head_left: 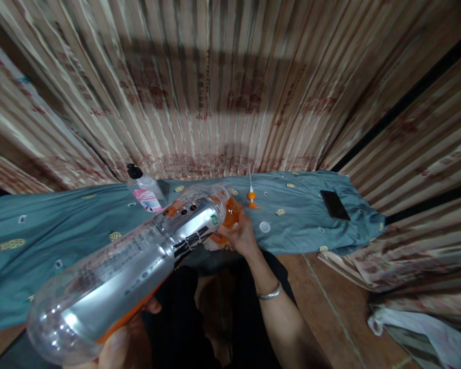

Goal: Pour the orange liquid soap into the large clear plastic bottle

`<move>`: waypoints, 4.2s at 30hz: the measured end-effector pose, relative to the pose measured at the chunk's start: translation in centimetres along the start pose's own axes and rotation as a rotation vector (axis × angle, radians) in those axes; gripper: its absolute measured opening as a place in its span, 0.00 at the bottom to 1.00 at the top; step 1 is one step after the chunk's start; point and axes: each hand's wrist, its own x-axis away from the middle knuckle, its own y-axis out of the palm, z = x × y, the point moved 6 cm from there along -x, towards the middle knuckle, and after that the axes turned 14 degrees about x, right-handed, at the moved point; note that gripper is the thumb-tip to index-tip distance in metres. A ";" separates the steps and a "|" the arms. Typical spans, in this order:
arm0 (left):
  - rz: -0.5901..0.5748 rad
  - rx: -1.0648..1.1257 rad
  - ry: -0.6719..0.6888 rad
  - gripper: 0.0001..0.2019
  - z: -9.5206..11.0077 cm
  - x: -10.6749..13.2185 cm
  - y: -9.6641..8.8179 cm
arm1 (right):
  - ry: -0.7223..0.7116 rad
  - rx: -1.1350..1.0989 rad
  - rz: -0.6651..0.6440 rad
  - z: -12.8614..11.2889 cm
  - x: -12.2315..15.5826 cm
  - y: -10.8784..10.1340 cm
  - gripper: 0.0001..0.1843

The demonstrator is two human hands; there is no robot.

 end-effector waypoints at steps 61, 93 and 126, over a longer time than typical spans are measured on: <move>-0.017 0.007 0.028 0.39 0.4 0.0 0.3 | 0.037 0.029 -0.002 0.4 0.0 0.2 0.39; 0.019 0.033 -0.010 0.41 -0.1 0.9 -0.8 | 0.036 0.062 0.003 0.6 0.0 -0.1 0.37; 0.025 -0.016 -0.008 0.42 0.5 0.6 -0.6 | 0.044 0.060 -0.005 0.1 0.2 -0.2 0.35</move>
